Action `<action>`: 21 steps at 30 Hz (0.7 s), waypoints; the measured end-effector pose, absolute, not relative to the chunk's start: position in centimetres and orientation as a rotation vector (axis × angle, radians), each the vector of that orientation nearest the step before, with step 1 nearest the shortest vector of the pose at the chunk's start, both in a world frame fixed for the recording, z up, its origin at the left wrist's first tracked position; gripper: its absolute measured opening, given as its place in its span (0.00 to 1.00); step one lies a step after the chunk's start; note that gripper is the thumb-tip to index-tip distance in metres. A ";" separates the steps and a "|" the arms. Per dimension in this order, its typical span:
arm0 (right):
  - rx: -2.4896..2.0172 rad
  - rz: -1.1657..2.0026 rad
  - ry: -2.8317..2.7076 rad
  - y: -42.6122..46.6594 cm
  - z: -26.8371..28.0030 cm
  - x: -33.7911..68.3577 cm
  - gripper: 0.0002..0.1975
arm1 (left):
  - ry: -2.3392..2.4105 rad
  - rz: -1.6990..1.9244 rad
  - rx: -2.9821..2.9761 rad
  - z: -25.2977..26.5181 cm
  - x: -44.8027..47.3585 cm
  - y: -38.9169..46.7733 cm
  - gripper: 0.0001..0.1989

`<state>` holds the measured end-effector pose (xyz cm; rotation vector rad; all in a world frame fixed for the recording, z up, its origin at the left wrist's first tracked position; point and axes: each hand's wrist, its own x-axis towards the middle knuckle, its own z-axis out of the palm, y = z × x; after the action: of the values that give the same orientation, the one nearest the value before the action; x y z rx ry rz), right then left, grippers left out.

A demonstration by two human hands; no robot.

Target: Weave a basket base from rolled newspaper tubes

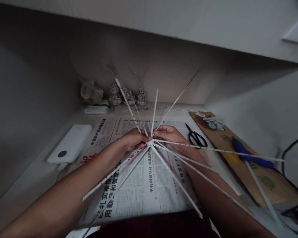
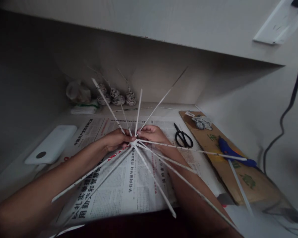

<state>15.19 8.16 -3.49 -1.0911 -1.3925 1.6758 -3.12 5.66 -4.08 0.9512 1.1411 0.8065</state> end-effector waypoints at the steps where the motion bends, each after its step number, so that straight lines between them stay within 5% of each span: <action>1: -1.103 1.687 -1.434 8.2 -3.5 15.2 0.16 | 1.132 0.819 0.930 -4.1 -3.2 5.7 0.15; 13: -0.962 1.864 -1.362 7.9 -3.3 15.3 0.17 | 0.972 0.815 0.648 -4.4 -3.5 6.6 0.07; 21: -1.008 1.688 -1.466 8.2 -4.3 15.6 0.13 | 1.113 0.881 0.667 -3.7 -2.9 6.1 0.03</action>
<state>15.60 8.24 -4.28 -1.0078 -1.4663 1.6882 -2.90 6.14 -3.68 0.6671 1.1130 0.8809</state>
